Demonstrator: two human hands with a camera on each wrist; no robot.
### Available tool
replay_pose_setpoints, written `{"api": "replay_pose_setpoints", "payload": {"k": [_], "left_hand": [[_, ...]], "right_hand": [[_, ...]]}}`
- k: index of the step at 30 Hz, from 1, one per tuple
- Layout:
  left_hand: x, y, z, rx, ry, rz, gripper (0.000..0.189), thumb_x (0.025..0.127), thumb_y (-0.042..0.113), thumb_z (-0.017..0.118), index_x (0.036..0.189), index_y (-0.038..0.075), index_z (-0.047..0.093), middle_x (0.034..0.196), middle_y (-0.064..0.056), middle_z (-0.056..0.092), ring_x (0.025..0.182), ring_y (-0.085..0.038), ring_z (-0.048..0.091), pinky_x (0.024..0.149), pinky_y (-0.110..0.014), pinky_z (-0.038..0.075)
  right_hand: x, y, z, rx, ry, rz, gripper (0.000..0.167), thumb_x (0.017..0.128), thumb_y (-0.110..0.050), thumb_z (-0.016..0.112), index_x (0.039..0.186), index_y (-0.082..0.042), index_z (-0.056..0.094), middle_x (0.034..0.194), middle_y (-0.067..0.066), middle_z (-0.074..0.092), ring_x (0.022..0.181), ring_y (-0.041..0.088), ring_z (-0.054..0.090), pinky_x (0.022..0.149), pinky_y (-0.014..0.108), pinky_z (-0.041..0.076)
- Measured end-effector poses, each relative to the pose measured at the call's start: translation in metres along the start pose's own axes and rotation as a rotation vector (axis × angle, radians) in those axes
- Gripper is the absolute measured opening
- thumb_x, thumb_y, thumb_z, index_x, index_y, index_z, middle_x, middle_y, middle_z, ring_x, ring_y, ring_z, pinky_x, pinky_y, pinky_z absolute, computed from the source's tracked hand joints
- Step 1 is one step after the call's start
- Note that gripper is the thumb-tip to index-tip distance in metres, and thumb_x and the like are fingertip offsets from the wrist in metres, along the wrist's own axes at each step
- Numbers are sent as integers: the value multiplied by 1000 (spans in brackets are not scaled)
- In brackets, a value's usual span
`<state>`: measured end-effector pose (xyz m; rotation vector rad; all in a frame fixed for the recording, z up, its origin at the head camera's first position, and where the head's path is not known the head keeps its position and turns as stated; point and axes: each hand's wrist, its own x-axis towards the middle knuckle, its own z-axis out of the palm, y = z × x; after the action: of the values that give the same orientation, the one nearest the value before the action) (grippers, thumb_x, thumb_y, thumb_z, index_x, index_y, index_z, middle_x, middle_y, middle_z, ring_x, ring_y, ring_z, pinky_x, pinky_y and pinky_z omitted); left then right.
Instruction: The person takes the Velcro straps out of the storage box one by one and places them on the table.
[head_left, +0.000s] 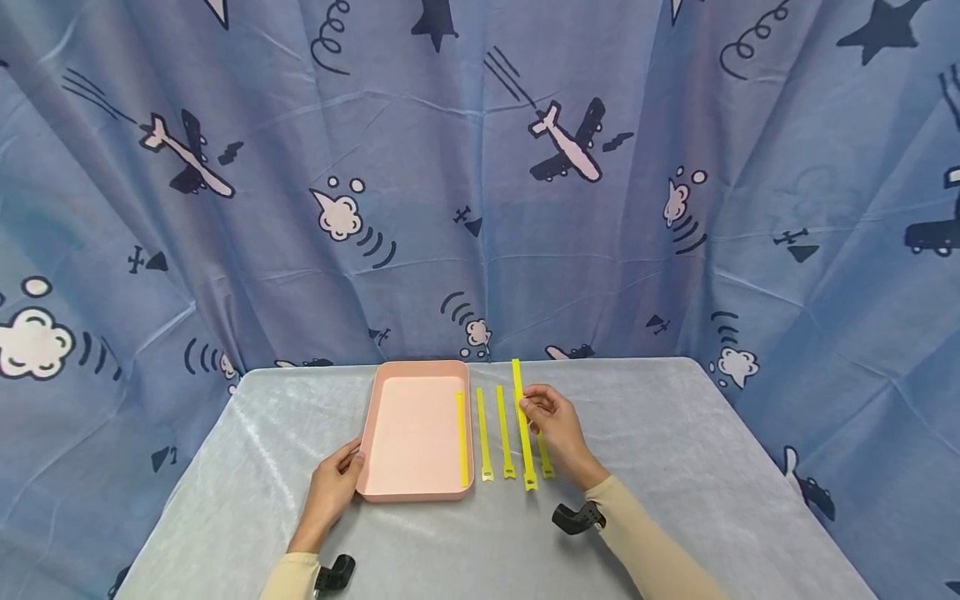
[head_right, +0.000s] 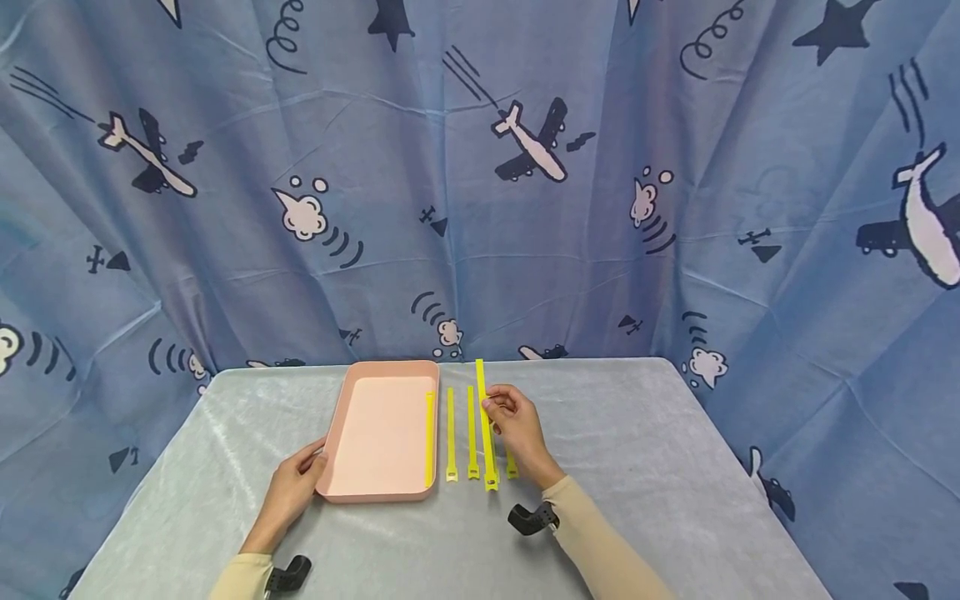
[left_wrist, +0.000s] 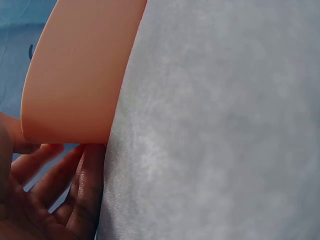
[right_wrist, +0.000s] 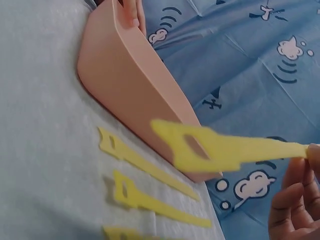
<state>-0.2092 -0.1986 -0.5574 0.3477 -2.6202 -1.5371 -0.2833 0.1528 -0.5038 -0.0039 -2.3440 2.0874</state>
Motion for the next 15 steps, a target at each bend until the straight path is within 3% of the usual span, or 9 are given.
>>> {"api": "replay_pose_setpoints", "payload": {"k": [8, 15], "left_hand": [[-1, 1, 0, 12, 11, 18, 41, 102, 22, 52, 140, 6, 55, 126, -20, 66, 114, -32, 64, 93, -44, 53], [-1, 1, -1, 15, 6, 21, 41, 102, 21, 52, 140, 6, 54, 126, -21, 66, 115, -32, 64, 94, -44, 52]], "right_hand": [[3, 2, -16, -35, 18, 42, 23, 98, -17, 61, 119, -7, 59, 96, 3, 61, 77, 15, 54, 62, 27, 45], [4, 10, -29, -51, 13, 62, 25, 99, -15, 60, 122, -5, 58, 105, 15, 64, 82, 18, 57, 62, 26, 45]]}}
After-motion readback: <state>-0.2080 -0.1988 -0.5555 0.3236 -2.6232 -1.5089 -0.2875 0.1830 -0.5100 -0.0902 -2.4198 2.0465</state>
